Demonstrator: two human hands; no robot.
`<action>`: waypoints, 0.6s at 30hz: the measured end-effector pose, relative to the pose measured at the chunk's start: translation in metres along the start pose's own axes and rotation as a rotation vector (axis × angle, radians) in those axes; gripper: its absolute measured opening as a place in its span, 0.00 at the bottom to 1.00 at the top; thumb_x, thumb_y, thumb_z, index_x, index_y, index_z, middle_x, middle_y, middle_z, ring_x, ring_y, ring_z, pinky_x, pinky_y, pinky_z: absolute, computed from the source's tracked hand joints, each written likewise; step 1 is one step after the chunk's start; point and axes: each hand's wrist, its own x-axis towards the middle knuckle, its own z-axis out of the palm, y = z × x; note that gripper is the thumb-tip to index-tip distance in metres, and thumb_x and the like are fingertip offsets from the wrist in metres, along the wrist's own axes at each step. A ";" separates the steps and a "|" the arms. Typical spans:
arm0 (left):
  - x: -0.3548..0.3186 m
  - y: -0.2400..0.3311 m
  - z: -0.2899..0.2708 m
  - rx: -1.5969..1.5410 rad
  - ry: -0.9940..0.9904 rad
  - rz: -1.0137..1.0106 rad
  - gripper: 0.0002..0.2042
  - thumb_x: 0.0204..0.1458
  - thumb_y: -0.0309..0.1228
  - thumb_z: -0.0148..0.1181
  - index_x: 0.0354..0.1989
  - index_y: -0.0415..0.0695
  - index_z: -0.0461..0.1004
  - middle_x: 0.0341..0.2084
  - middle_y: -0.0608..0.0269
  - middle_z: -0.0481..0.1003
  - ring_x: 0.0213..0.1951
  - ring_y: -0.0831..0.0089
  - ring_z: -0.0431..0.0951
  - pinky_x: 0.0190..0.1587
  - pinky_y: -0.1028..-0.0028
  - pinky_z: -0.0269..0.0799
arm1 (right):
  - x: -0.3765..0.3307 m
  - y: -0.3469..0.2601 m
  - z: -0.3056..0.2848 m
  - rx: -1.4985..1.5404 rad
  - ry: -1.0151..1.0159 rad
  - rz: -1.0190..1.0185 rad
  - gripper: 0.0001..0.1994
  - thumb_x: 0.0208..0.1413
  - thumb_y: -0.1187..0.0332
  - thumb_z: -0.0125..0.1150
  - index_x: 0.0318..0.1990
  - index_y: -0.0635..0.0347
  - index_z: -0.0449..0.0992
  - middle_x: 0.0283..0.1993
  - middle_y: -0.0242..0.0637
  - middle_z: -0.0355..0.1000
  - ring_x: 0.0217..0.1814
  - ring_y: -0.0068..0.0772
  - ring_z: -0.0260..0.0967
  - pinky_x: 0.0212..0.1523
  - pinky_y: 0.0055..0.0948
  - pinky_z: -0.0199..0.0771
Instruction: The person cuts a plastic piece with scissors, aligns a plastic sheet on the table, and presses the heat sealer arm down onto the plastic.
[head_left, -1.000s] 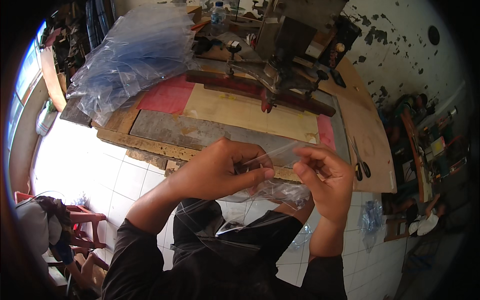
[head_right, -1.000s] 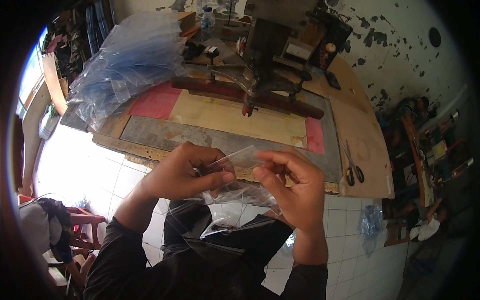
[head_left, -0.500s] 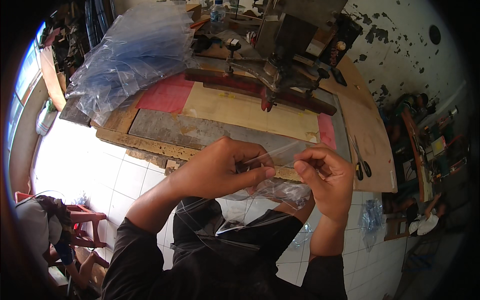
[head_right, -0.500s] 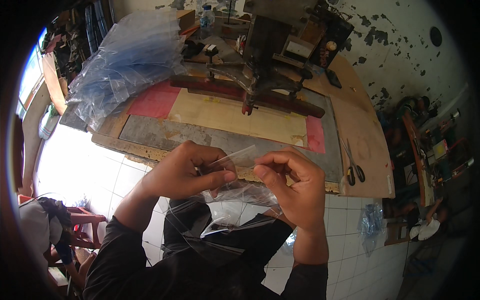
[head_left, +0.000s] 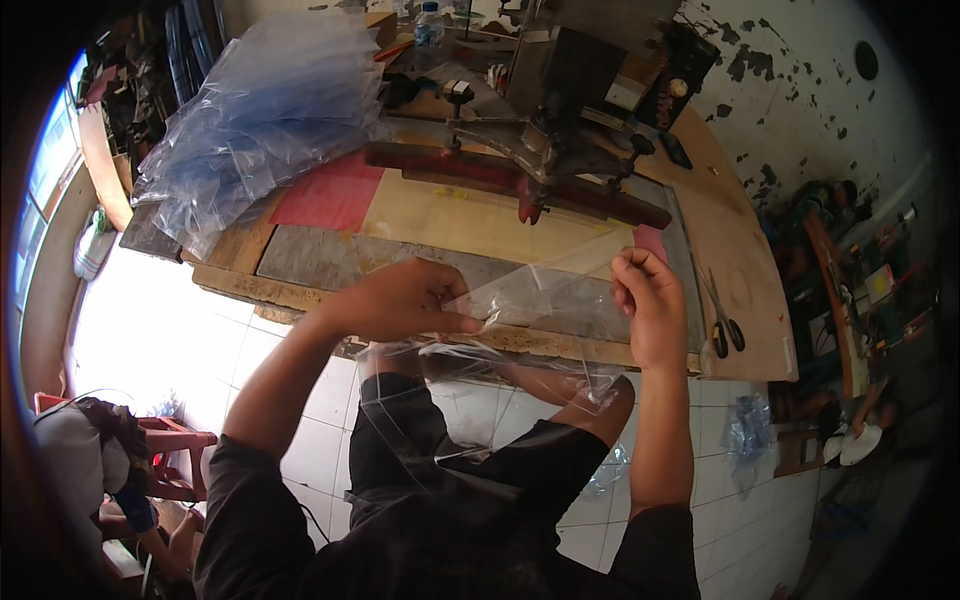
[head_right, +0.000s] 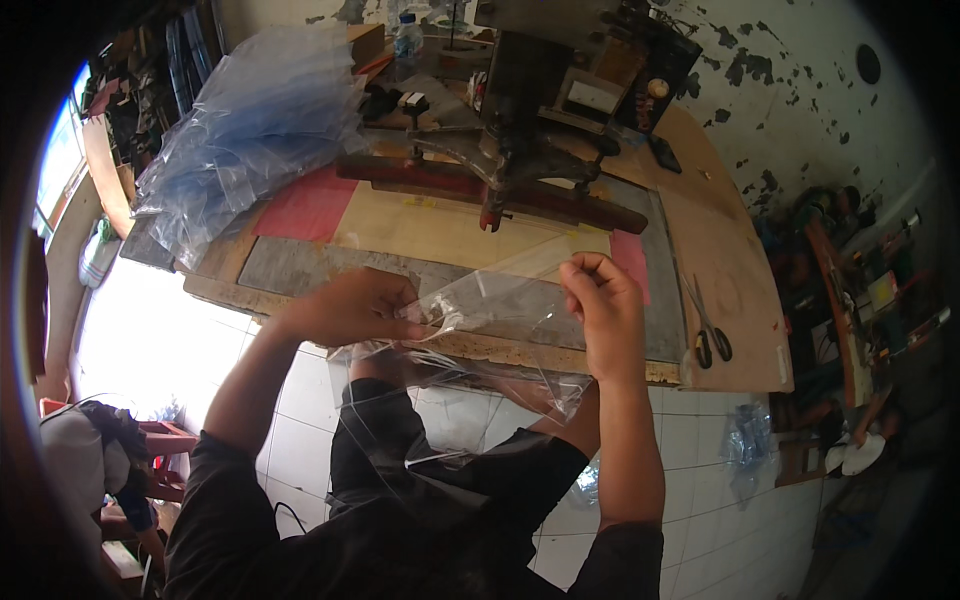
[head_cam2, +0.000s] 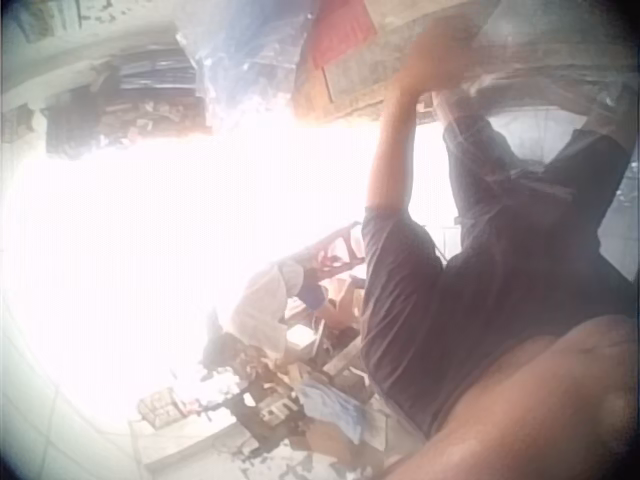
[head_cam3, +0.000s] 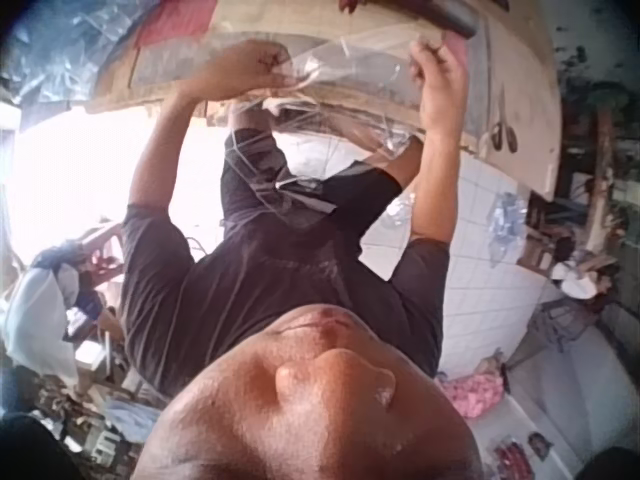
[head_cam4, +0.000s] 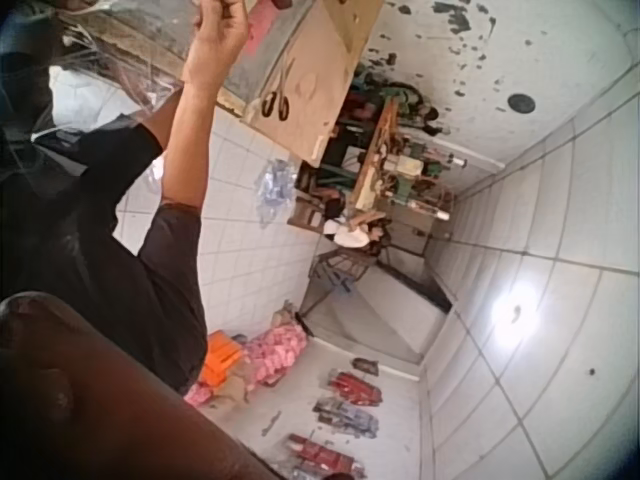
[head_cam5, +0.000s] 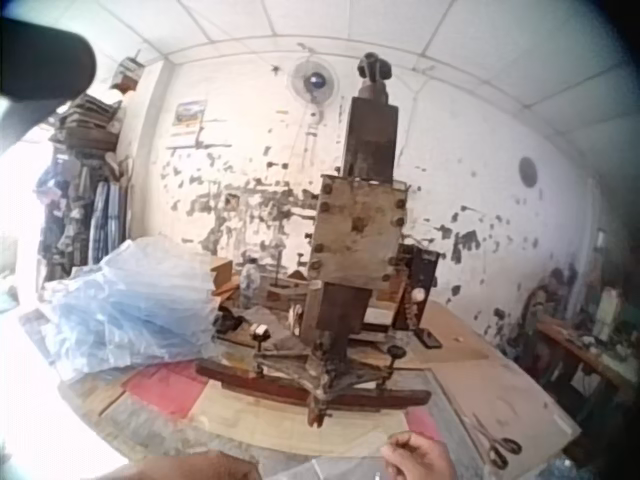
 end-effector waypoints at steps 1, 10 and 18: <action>0.003 -0.006 -0.004 -0.017 -0.025 -0.023 0.16 0.60 0.41 0.72 0.47 0.41 0.81 0.33 0.61 0.83 0.32 0.70 0.85 0.40 0.71 0.79 | 0.006 0.010 -0.005 0.029 0.011 0.041 0.05 0.66 0.68 0.66 0.42 0.60 0.81 0.31 0.22 0.74 0.28 0.12 0.64 0.30 0.16 0.61; 0.062 -0.035 -0.082 0.404 -0.119 -0.035 0.20 0.56 0.40 0.74 0.51 0.43 0.77 0.34 0.54 0.83 0.30 0.62 0.85 0.37 0.63 0.77 | 0.041 0.084 0.024 -0.015 0.026 0.176 0.06 0.64 0.69 0.67 0.42 0.62 0.81 0.33 0.26 0.75 0.32 0.17 0.67 0.34 0.21 0.66; 0.091 -0.063 -0.067 0.969 0.035 0.382 0.20 0.59 0.37 0.69 0.57 0.47 0.73 0.49 0.53 0.79 0.48 0.55 0.83 0.51 0.57 0.78 | 0.075 0.111 0.027 -0.700 0.226 -0.109 0.11 0.59 0.62 0.69 0.35 0.61 0.84 0.32 0.41 0.82 0.34 0.41 0.80 0.40 0.39 0.76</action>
